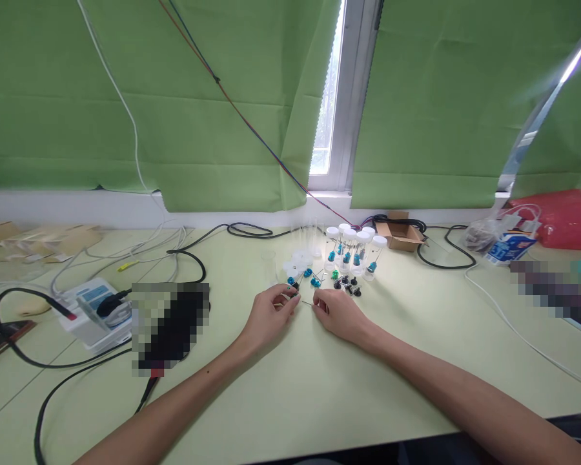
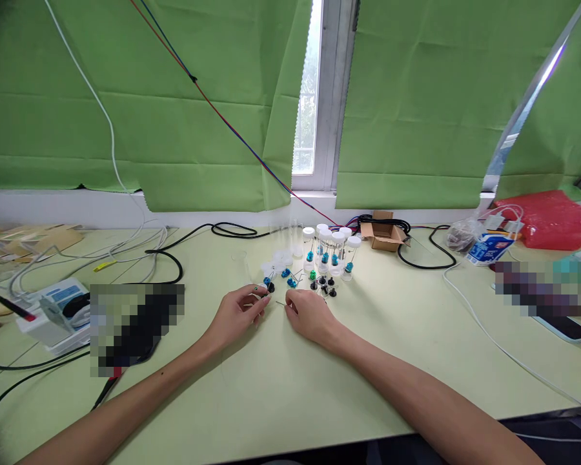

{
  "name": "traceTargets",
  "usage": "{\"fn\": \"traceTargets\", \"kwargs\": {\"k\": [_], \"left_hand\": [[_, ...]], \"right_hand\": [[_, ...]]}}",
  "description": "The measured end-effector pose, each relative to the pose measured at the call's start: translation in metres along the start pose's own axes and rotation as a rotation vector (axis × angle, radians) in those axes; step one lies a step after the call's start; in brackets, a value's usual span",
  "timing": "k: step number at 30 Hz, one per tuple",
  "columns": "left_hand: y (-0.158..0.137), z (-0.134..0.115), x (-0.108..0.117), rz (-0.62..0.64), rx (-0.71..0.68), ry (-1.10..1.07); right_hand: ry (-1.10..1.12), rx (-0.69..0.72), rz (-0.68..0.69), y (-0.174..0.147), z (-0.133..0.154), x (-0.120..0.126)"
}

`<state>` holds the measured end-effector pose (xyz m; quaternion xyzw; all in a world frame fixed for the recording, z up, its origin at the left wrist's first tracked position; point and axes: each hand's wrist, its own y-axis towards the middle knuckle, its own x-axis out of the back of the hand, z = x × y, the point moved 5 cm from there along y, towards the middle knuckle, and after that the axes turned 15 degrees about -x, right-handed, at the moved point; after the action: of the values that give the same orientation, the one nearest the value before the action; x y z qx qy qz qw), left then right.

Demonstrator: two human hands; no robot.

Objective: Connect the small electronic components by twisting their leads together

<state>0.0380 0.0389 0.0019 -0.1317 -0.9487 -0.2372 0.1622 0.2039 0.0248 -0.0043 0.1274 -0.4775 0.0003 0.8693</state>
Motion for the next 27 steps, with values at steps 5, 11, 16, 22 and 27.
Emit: {"fn": "traceTargets", "kwargs": {"k": [5, 11, 16, 22, 27], "left_hand": [[0.0, -0.001, 0.001, 0.007, -0.017, 0.064], [0.001, 0.001, -0.001, 0.023, -0.027, 0.051], [0.001, 0.001, -0.003, 0.057, -0.029, 0.046], [0.001, -0.002, -0.004, 0.09, -0.046, 0.097], [0.0, -0.006, -0.008, 0.133, -0.069, 0.114]], "right_hand": [[0.008, -0.023, 0.011, -0.001, 0.0, 0.0], [0.027, -0.026, 0.0, 0.0, -0.001, -0.001], [0.154, -0.029, -0.049, 0.0, 0.001, 0.003], [0.38, -0.008, -0.1, -0.003, 0.006, 0.01], [0.516, -0.033, -0.082, -0.004, 0.005, 0.01]]}}
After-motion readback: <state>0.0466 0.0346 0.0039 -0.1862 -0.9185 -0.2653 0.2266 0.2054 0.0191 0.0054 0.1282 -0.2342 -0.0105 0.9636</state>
